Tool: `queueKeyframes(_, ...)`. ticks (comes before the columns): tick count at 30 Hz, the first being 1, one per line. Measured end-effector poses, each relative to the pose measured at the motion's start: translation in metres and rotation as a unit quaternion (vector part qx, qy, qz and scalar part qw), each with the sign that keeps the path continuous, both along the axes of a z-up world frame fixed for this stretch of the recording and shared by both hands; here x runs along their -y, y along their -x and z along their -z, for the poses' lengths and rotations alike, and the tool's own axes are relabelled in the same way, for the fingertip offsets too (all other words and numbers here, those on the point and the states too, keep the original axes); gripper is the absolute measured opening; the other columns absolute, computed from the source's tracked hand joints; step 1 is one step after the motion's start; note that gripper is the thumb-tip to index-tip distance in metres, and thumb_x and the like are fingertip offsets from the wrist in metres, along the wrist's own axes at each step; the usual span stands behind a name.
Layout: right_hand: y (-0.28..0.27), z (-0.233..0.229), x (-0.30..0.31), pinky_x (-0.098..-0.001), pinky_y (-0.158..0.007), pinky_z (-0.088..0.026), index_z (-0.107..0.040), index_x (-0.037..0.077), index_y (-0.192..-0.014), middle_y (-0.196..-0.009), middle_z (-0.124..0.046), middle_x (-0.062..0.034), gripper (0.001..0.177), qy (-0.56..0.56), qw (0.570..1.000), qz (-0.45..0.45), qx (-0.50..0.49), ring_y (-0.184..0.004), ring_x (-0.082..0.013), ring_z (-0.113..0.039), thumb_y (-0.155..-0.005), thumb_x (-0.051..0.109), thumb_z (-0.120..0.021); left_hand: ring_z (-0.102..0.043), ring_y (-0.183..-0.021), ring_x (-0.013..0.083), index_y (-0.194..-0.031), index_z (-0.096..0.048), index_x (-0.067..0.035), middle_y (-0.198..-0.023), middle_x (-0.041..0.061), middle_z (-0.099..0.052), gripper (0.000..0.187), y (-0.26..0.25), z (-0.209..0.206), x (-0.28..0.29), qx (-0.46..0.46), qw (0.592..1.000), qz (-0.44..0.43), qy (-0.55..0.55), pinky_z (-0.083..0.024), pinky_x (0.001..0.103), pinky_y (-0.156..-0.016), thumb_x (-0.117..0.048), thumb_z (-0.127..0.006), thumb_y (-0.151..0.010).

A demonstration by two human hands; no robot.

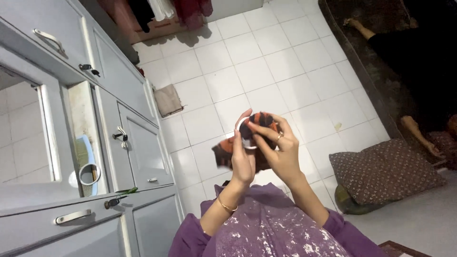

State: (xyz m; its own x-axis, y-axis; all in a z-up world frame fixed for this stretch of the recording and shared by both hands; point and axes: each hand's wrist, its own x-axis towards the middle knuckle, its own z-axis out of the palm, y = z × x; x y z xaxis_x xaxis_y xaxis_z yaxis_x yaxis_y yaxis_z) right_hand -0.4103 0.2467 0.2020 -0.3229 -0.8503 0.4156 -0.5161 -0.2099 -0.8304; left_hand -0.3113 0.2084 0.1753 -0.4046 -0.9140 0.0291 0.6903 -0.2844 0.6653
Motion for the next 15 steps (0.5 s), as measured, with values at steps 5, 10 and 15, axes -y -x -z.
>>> queueKeyframes(5,0.017,-0.015,0.014,-0.0324,-0.096,-0.057,-0.079,0.013,-0.117,-0.121,-0.065,-0.0095,0.038,0.031,0.992,0.103,-0.067,-0.111,-0.0197,-0.069,-0.084,-0.005,-0.073,-0.047,-0.145,0.0222,-0.155,-0.037,-0.004,-0.154,0.012,-0.048,0.058,-0.004,0.002,-0.002,0.045,0.998,-0.011,0.051,-0.036,0.038,-0.123,-0.041,-0.023,-0.113)
queueKeyframes(10,0.024,-0.009,0.013,-0.0297,-0.11,-0.049,-0.07,0.003,-0.127,-0.132,-0.053,-0.0056,0.034,0.159,0.981,0.051,0.098,-0.126,-0.015,-0.06,-0.098,-0.013,-0.064,-0.052,-0.134,0.0238,-0.153,-0.041,-0.002,-0.148,0.013,-0.051,0.061,-0.002,0.014,0.006,0.075,0.996,-0.047,-0.006,-0.043,0.041,-0.114,-0.043,-0.023,-0.112)
queueKeyframes(15,0.013,-0.003,0.009,-0.0321,-0.118,-0.049,-0.05,0.009,-0.143,-0.14,-0.055,-0.0114,0.054,0.166,0.926,-0.06,0.332,-0.131,-0.0162,-0.058,-0.096,-0.016,-0.06,-0.056,-0.13,0.0223,-0.147,-0.044,-0.006,-0.144,0.007,-0.055,0.059,0.003,0.03,0.014,-0.039,0.979,0.028,-0.199,-0.047,0.043,-0.109,-0.045,-0.022,-0.108)
